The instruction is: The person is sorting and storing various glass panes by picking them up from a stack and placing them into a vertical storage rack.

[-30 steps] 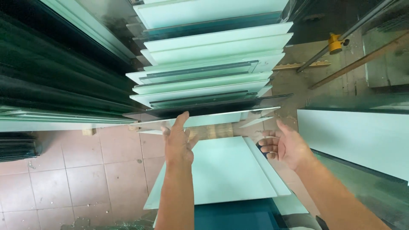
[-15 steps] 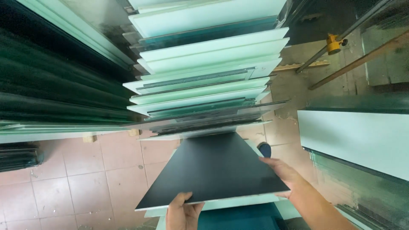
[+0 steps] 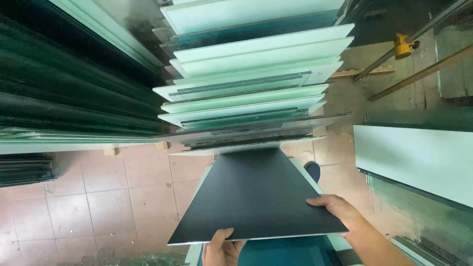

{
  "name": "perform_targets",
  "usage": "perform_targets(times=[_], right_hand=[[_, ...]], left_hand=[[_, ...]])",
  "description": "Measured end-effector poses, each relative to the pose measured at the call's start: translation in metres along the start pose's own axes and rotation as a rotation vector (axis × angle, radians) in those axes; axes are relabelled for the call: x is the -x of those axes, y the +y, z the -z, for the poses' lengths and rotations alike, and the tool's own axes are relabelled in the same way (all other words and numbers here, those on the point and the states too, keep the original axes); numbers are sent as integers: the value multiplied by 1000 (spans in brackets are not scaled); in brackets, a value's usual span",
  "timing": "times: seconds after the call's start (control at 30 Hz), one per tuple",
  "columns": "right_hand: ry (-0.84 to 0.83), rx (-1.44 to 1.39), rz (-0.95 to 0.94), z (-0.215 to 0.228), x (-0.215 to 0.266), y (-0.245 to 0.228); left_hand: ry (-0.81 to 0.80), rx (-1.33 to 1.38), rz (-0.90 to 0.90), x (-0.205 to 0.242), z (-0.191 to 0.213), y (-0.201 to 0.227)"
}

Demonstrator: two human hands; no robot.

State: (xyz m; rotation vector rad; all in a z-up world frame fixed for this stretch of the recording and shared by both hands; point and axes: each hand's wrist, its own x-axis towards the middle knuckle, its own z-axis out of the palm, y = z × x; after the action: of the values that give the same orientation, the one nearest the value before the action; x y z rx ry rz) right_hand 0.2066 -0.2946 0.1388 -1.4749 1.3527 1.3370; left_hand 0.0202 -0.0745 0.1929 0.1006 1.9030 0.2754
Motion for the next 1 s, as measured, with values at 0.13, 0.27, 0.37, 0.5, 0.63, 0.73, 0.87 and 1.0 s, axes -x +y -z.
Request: perform_targets(times=[0.13, 0.27, 0.37, 0.5, 0.63, 0.73, 0.87, 1.0], right_hand=[[-121, -143, 7, 10, -61, -4], [-262, -266, 189, 16, -45, -17], [-204, -126, 279, 22, -20, -17], [135, 240, 328, 57, -13, 9], [234, 354, 212, 87, -40, 46], [307, 422, 37, 90, -65, 68], [177, 83, -114, 94, -111, 89], [174, -118, -166, 78, -126, 91]], left_hand=[[-20, -194, -6, -43, 2, -1], [-384, -205, -158, 4, -41, 24], [-423, -254, -184, 15, -77, 46], [-425, -348, -181, 31, -119, 66], [-408, -379, -192, 55, -142, 77], [-390, -380, -178, 62, -152, 80], [-393, -355, -195, 62, -148, 79], [-406, -300, -322, 67, -117, 67]])
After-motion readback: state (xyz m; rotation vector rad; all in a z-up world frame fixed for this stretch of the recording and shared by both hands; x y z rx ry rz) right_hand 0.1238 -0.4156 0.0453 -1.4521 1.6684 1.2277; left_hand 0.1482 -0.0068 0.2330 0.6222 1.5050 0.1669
